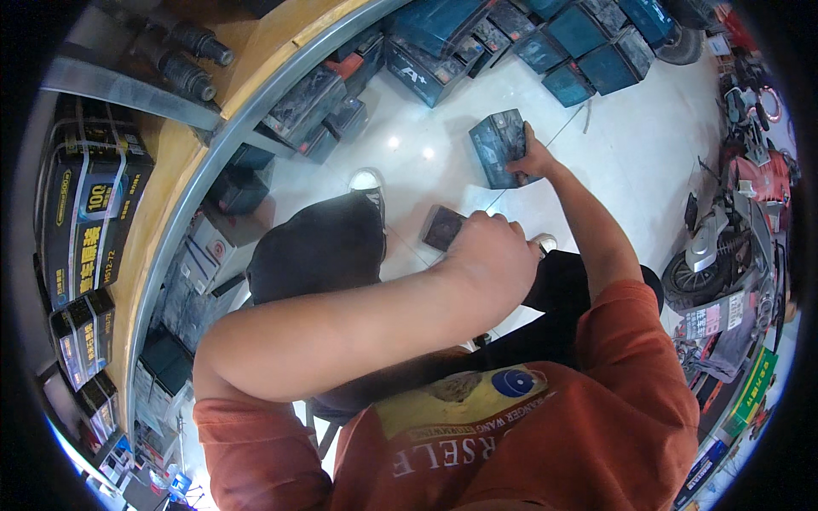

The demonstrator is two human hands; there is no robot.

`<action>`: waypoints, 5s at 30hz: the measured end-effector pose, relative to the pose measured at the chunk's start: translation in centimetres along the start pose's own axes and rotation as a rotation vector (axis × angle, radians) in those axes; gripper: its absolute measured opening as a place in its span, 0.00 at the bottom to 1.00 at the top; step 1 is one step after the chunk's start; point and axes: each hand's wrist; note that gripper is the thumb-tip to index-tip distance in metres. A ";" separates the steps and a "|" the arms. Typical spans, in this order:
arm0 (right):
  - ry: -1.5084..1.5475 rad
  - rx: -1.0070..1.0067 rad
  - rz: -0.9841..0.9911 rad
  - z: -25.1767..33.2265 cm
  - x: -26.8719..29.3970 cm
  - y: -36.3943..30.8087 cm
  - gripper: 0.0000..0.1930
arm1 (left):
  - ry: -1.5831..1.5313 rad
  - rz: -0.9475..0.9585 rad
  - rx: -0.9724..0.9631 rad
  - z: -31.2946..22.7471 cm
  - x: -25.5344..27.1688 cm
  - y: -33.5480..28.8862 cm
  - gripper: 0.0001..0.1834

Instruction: The person sits on the floor and uses a battery tester to check the voltage of several small batteries. They connect the tester clamps to the terminals of each battery, observe the digital readout, and then move to the next unit.

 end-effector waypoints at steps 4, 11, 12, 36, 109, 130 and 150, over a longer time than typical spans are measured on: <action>0.002 -0.105 0.101 0.0 1.4 0.4 0.69 | 0.032 0.006 -0.038 -2.1 -1.6 0.1 0.12; -0.137 -0.116 0.024 1.6 1.0 -0.6 0.68 | -0.032 0.077 -0.093 -3.8 -2.6 -0.7 0.10; -0.135 -0.127 0.020 1.6 1.1 -0.7 0.68 | -0.045 0.077 -0.094 -3.8 -2.9 -0.8 0.10; -0.105 -0.136 -0.022 0.4 0.2 -0.5 0.66 | 0.000 0.130 -0.148 -2.5 -2.2 -1.9 0.11; 0.048 -0.116 -0.353 16.4 -11.7 14.3 0.44 | -0.118 0.259 -0.075 3.2 -0.6 3.0 0.19; -0.118 0.139 -0.072 6.7 -1.3 9.0 0.43 | -0.131 0.257 -0.096 4.7 0.0 2.8 0.22; 1.405 -0.364 -0.166 13.0 1.4 14.9 0.47 | -0.125 0.445 -0.131 6.7 -0.2 7.7 0.22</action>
Point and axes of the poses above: each hand's wrist, its own y-axis towards the middle knuckle, its own x-axis out of the back of the hand, z = x × y, and after that the axes turned 15 degrees about y, right-handed
